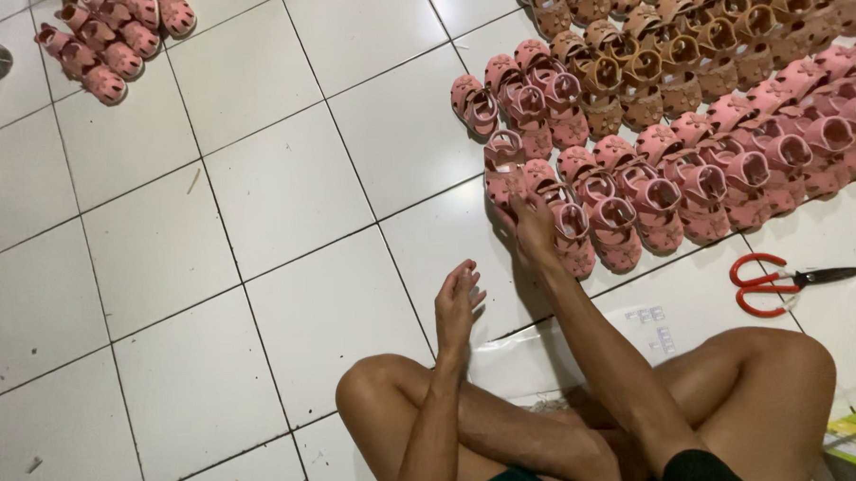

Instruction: The person sits on the floor of a sandal workshop, picks up pink children's sandals one at a time, peels white adhesive labels and presses them onto the sandals, then places the labeled sandals into rows on the floor with the other finished pairs.

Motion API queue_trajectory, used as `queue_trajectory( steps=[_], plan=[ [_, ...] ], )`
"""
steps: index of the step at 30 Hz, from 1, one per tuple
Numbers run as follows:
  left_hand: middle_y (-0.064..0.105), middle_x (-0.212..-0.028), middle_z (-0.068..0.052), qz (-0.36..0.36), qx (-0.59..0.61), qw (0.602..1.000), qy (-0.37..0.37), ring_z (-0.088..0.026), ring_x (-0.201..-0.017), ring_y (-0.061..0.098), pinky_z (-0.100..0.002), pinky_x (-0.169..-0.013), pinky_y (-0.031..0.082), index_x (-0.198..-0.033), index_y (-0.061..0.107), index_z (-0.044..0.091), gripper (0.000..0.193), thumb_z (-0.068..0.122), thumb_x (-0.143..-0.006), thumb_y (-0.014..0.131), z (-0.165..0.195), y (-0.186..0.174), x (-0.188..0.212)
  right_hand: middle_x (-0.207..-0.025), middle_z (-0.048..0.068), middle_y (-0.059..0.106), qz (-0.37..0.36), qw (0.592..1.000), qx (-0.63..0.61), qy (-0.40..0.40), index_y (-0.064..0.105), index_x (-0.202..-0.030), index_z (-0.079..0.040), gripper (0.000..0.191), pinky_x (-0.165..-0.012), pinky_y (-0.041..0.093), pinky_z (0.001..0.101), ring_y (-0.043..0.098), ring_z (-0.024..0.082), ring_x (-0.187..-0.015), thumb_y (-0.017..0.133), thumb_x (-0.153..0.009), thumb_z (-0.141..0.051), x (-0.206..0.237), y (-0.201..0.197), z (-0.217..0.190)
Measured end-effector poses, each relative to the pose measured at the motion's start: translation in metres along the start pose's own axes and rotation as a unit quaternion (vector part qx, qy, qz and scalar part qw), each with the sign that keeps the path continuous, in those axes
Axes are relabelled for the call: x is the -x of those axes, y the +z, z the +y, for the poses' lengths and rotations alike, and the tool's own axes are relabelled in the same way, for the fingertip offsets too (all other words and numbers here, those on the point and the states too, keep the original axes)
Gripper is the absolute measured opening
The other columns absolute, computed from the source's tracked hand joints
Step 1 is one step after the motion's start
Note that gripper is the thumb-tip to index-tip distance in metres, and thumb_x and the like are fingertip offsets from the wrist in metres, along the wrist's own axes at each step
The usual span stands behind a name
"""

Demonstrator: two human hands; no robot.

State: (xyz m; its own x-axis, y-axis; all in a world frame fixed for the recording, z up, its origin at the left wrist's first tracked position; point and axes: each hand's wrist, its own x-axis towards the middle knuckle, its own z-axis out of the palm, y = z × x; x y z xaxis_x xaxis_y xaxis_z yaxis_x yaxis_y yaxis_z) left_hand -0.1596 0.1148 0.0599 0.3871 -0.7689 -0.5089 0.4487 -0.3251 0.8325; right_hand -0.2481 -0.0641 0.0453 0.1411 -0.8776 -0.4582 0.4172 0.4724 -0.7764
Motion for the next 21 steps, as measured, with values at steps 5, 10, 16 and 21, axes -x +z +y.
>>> queue_trajectory(
  steps=[5,10,16,21],
  plan=[
    [0.064,-0.140,-0.011,-0.010,0.010,1.000,0.016,-0.027,-0.132,0.061,-0.039,-0.101,0.056,-0.138,0.059,0.003,0.053,0.042,-0.102,0.052,0.005,0.003,-0.009,-0.123,0.016,0.065,-0.007,0.999,0.016,-0.047,0.046,-0.137,0.005,0.040,-0.098,0.063,0.0367,0.067,0.024,-0.113,0.058,-0.103,-0.012,-0.034,0.023,-0.005],
    [0.065,-0.137,-0.010,-0.014,-0.007,1.000,-0.015,-0.025,-0.129,0.063,-0.037,-0.098,0.056,-0.136,0.062,0.003,0.051,0.040,-0.102,0.052,0.001,0.005,-0.017,-0.123,0.012,0.062,-0.010,0.999,0.019,-0.042,0.044,-0.145,0.003,0.046,-0.099,0.062,0.0377,0.066,0.022,-0.112,0.058,-0.104,-0.015,-0.046,0.029,-0.008],
    [0.066,-0.134,-0.010,-0.028,0.013,0.999,-0.014,-0.025,-0.125,0.065,-0.037,-0.097,0.058,-0.135,0.062,0.002,0.050,0.039,-0.102,0.055,-0.008,0.005,-0.026,-0.116,0.010,0.065,-0.026,0.999,0.047,-0.011,0.044,-0.150,-0.007,0.050,-0.080,0.061,0.0323,0.067,0.018,-0.096,0.056,-0.103,-0.020,-0.065,0.038,-0.002],
    [0.068,-0.133,-0.010,-0.030,0.010,0.999,-0.018,-0.024,-0.123,0.066,-0.036,-0.096,0.058,-0.135,0.062,0.002,0.050,0.038,-0.102,0.055,-0.008,0.003,-0.026,-0.096,0.013,0.072,0.066,0.983,0.148,-0.082,0.045,-0.149,-0.004,0.053,-0.073,0.060,0.0307,0.069,0.017,-0.082,0.065,-0.103,-0.019,-0.056,0.044,0.017]
  ],
)
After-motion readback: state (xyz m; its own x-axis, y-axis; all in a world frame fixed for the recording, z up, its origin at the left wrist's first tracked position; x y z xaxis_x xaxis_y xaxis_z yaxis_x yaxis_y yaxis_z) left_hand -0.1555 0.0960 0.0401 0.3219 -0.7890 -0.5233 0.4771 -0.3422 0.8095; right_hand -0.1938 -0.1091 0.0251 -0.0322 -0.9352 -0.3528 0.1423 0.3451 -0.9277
